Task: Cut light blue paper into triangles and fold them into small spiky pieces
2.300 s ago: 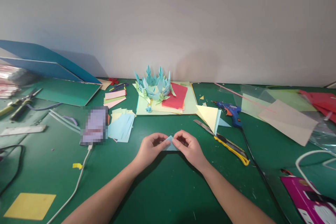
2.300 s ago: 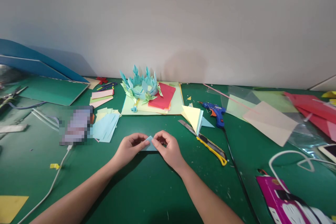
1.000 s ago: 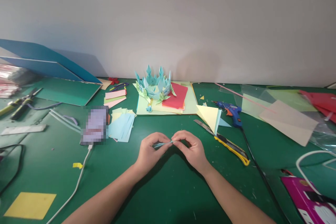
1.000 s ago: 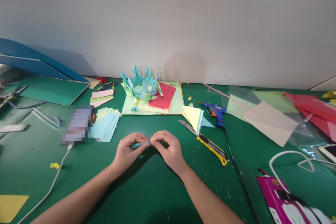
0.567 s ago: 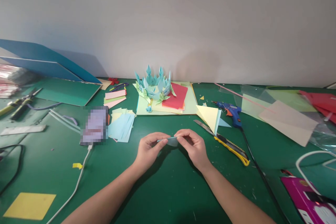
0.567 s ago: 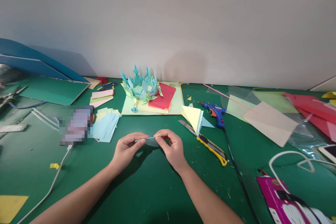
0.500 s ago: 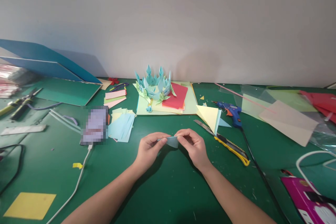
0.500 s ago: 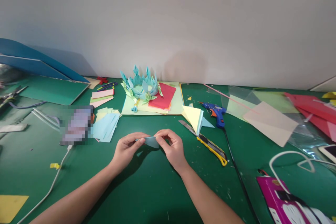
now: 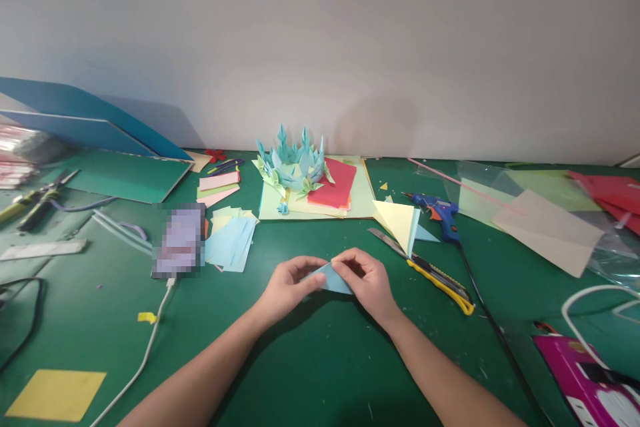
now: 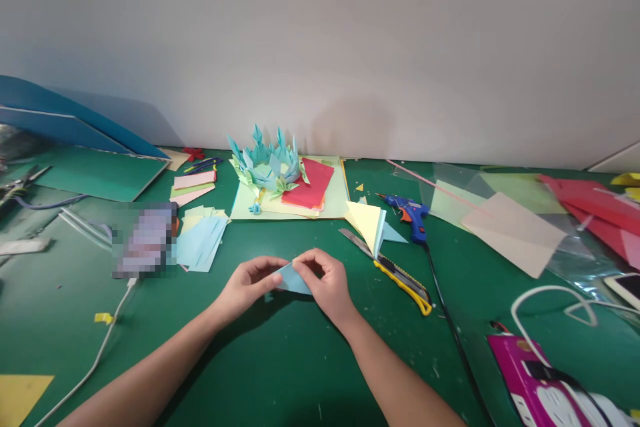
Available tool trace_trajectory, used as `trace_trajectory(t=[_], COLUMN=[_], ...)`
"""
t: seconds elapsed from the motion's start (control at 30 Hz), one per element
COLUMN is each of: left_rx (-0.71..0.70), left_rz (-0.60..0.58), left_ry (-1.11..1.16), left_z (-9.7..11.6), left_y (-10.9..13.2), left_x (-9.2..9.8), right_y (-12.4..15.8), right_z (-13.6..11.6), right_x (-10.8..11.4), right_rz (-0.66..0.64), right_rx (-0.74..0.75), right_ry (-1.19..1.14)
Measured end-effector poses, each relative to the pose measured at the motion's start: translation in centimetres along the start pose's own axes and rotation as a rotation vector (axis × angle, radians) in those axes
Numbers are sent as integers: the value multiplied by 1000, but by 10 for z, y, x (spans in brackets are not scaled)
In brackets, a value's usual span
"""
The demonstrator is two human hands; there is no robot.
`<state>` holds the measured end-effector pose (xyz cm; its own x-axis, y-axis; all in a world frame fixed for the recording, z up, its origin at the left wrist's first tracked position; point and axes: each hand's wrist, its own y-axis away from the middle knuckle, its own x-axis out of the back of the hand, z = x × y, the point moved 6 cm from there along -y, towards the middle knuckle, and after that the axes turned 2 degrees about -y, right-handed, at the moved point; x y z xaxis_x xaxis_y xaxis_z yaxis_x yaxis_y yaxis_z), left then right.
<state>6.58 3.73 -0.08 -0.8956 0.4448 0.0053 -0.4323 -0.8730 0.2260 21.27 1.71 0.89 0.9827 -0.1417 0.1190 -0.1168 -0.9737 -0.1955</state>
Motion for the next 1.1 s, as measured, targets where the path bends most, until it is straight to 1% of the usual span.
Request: trace_trajectory(t=[0.1, 0.17, 0.33, 0.47, 0.53, 0.63, 0.7, 0.77, 0.83, 0.9, 1.1], left_rx=[-6, 15, 36, -56, -102, -108, -82, -45, 0, 51, 167], left_rz=[21, 59, 167, 296, 335, 321, 300, 296, 300, 292, 252], left_ry=[-103, -121, -8, 119, 117, 24, -16, -6, 37, 101, 368], left_z=[-5, -6, -1, 7, 8, 8, 7, 6, 4, 1, -10], left_y=[-1, -2, -3, -2, -2, -2, -2, -1, 0, 0, 0], left_x=[1, 3, 10, 18, 20, 20, 19, 18, 17, 15, 9], right_y=[1, 1, -2, -3, -3, -2, -2, -1, -1, 0, 0], right_z=[-2, -1, 2, 9, 11, 10, 9, 7, 8, 9, 8], right_x=[-6, -9, -6, -6, -4, -3, -5, -8, -9, -9, -7], right_rz=[-63, -86, -69, -85, -70, -55, -80, -120, -138, -129, -100], right_rx=[13, -6, -55, -84, -82, -66, -47, -27, -19, -23, -27], right_ry=[12, 14, 52, -23, -53, -98, -136, -159, -158, -145, -132])
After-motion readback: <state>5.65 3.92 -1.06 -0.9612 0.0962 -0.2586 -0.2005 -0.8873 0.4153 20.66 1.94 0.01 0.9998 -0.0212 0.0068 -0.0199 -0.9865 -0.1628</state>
